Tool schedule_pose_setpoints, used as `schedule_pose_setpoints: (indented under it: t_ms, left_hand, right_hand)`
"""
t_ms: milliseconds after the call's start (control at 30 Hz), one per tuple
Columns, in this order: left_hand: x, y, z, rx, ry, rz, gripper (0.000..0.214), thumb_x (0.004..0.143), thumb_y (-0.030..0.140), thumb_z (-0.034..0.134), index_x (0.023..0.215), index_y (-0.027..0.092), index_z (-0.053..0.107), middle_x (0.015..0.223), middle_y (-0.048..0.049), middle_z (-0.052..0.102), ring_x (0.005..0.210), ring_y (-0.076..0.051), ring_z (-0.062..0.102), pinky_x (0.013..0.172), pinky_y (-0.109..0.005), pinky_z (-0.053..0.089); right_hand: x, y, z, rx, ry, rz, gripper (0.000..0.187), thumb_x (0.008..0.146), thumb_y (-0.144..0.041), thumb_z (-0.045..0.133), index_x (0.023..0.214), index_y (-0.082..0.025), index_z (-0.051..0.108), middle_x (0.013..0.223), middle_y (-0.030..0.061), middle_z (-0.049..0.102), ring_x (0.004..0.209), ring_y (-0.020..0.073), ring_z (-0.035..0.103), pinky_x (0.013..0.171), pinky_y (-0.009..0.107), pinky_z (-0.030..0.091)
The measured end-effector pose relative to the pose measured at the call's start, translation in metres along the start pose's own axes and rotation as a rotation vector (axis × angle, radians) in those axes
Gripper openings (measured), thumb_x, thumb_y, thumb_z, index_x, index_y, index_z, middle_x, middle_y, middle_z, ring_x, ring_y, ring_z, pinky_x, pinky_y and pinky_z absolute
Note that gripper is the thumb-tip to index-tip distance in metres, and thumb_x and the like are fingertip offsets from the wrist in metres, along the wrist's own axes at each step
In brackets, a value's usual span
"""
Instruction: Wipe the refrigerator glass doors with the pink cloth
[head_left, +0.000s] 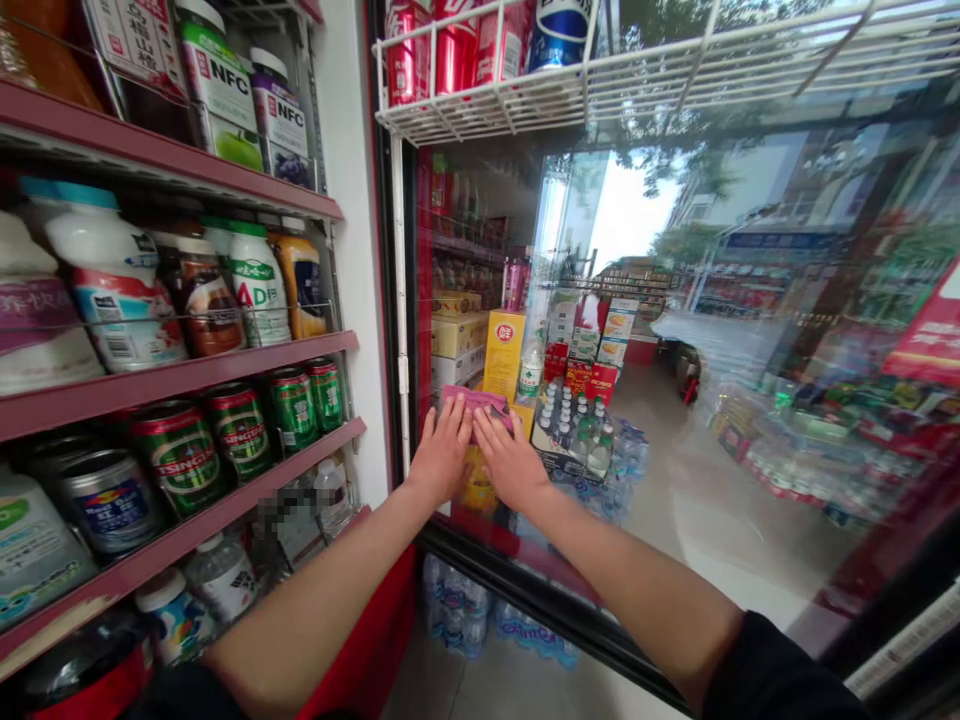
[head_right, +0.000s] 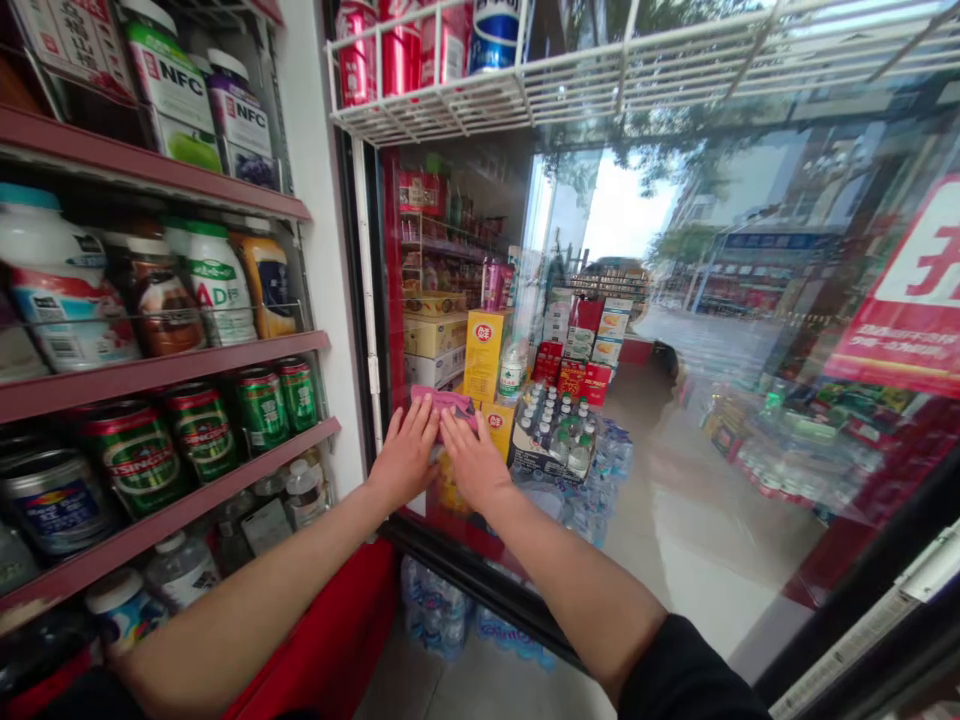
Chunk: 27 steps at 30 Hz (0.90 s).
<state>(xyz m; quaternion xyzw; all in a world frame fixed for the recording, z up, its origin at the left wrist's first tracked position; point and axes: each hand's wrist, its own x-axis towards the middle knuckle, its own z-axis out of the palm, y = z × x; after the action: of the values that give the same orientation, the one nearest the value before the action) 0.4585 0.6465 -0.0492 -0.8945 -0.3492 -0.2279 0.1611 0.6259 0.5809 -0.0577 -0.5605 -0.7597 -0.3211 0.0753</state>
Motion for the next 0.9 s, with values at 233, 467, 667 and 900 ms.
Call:
schedule_pose_setpoints:
  t_ms: [233, 467, 667, 900]
  left_hand:
    - [-0.031, 0.012, 0.04, -0.111, -0.049, -0.101, 0.103, 0.086, 0.032, 0.064, 0.171, -0.001, 0.017, 0.181, -0.0303, 0.012, 0.171, -0.039, 0.015, 0.136, -0.061, 0.02]
    - [0.021, -0.062, -0.008, -0.087, -0.012, -0.054, 0.11, 0.085, 0.036, 0.069, 0.17, -0.003, 0.012, 0.181, -0.0331, 0.009, 0.172, -0.039, 0.008, 0.137, -0.06, 0.016]
    - [0.084, -0.126, -0.074, 0.009, 0.098, 0.046, 0.108, 0.083, 0.025, 0.065, 0.171, 0.0, 0.009, 0.182, -0.0308, 0.009, 0.173, -0.036, 0.005, 0.137, -0.061, 0.012]
    - [0.075, -0.127, -0.071, 0.083, 0.053, 0.034, 0.105, 0.083, 0.024, 0.065, 0.172, 0.0, 0.014, 0.182, -0.0283, 0.011, 0.172, -0.036, 0.013, 0.137, -0.062, 0.01]
  right_hand:
    - [-0.001, 0.001, 0.024, 0.007, -0.001, -0.146, 0.079, 0.1, -0.027, 0.059, 0.171, -0.006, 0.032, 0.18, 0.0162, 0.032, 0.164, 0.0338, 0.037, 0.141, 0.063, 0.017]
    - [0.085, 0.024, -0.027, -0.054, 0.066, -0.182, 0.072, 0.103, -0.031, 0.058, 0.169, -0.012, 0.04, 0.178, 0.0144, 0.036, 0.166, 0.0328, 0.035, 0.142, 0.063, 0.007]
    - [0.17, 0.046, -0.07, -0.068, 0.254, -0.119, 0.07, 0.104, -0.029, 0.05, 0.168, -0.006, 0.038, 0.177, 0.0185, 0.039, 0.169, 0.0351, 0.027, 0.14, 0.068, -0.003]
    - [0.171, 0.015, -0.032, 0.045, 0.32, -0.061, 0.07, 0.103, -0.023, 0.043, 0.168, 0.002, 0.033, 0.178, 0.0232, 0.034, 0.164, 0.0366, 0.035, 0.141, 0.066, 0.007]
